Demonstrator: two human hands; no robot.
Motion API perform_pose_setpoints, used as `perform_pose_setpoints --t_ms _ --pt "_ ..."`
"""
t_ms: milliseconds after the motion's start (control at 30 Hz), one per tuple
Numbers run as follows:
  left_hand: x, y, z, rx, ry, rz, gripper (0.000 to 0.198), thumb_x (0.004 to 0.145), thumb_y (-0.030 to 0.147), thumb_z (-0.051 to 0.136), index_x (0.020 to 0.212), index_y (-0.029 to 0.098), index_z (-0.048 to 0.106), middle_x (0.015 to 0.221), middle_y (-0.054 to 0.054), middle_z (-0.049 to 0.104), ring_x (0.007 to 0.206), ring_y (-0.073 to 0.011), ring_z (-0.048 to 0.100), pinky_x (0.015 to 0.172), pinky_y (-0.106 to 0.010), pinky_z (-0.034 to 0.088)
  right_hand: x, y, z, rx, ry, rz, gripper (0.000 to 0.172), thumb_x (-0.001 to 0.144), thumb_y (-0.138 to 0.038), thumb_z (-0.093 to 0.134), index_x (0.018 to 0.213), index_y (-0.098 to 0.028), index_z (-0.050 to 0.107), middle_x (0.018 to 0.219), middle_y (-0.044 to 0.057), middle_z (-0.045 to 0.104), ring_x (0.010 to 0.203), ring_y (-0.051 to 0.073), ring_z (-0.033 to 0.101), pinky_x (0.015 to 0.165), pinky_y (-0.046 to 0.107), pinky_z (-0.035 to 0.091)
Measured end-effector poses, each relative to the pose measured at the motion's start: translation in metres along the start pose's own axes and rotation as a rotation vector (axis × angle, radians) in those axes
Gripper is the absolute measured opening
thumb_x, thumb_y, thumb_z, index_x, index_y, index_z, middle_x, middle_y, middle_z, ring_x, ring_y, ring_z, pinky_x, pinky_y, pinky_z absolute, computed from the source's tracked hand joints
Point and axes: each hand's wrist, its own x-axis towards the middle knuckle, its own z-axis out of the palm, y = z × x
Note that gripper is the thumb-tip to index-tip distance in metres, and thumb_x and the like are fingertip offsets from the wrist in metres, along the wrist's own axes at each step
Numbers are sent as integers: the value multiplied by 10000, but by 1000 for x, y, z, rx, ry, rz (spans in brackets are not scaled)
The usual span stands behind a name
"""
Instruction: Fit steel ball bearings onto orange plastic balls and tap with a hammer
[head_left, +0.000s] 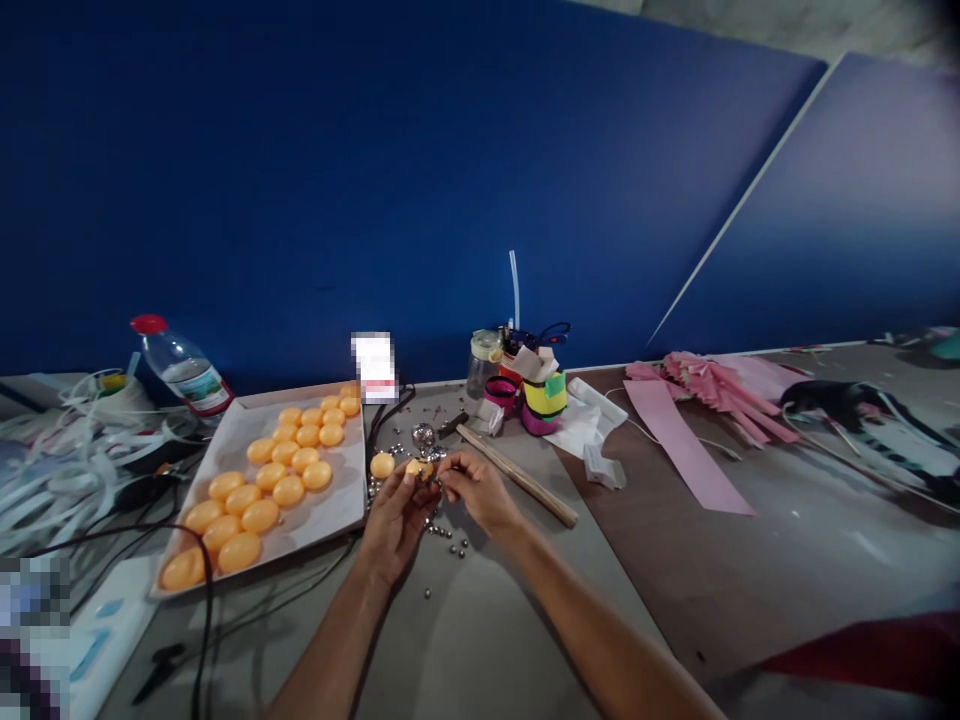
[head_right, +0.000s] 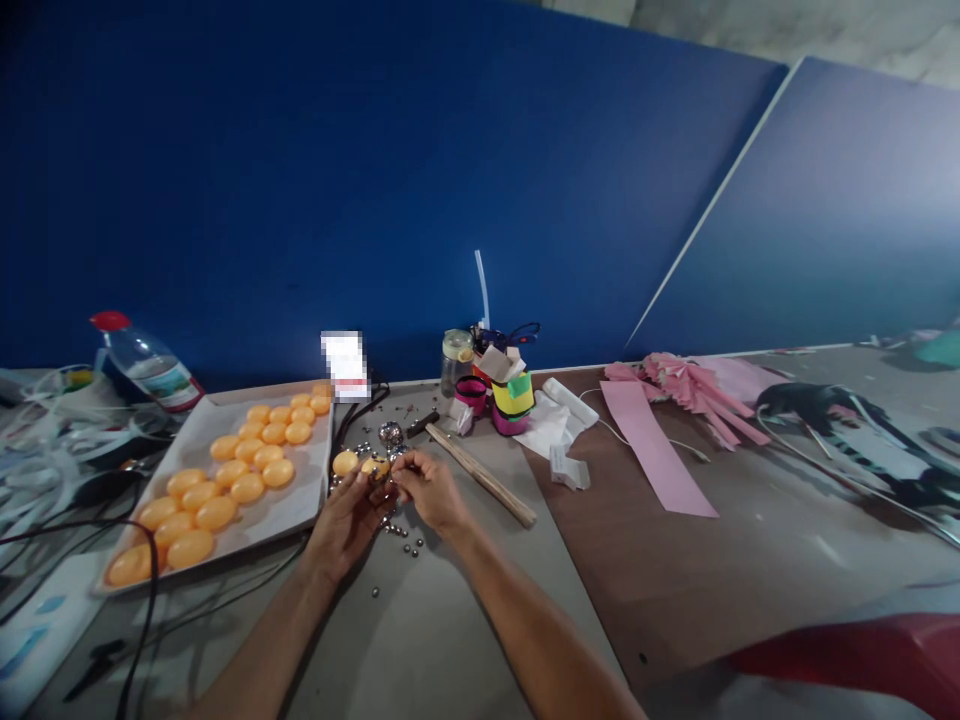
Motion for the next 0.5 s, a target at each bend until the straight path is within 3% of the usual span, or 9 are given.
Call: perform_pose_setpoints --t_ms 100,167,300,500 --pt "0 -1 1 -9 -8 7 251 710 222 724 924 194 597 852 0 693 723 -141 664 723 -293 537 -2 1 2 -137 26 -103 45 705 -221 594 689 -182 580 689 -27 510 529 77 424 517 214 355" --pt "0 -2 2 -4 -15 17 258 702 217 730 920 193 595 853 5 690 730 -133 659 713 -272 529 -4 1 4 -208 44 -164 27 705 -204 591 688 -185 599 800 -1 529 657 107 492 627 238 416" --pt "-2 -3 3 -3 -29 55 289 676 203 748 920 186 595 851 4 683 737 -121 647 699 -243 513 -5 1 9 -252 49 -195 28 707 -207 586 689 -196 605 806 8 544 821 158 530 800 290 432" --pt "-2 -5 4 14 -13 82 306 652 208 762 906 188 592 840 7 672 728 -118 634 719 -253 498 -6 3 13 -123 40 -86 39 700 -234 572 690 -197 564 713 -23 513 622 112 474 605 235 417"
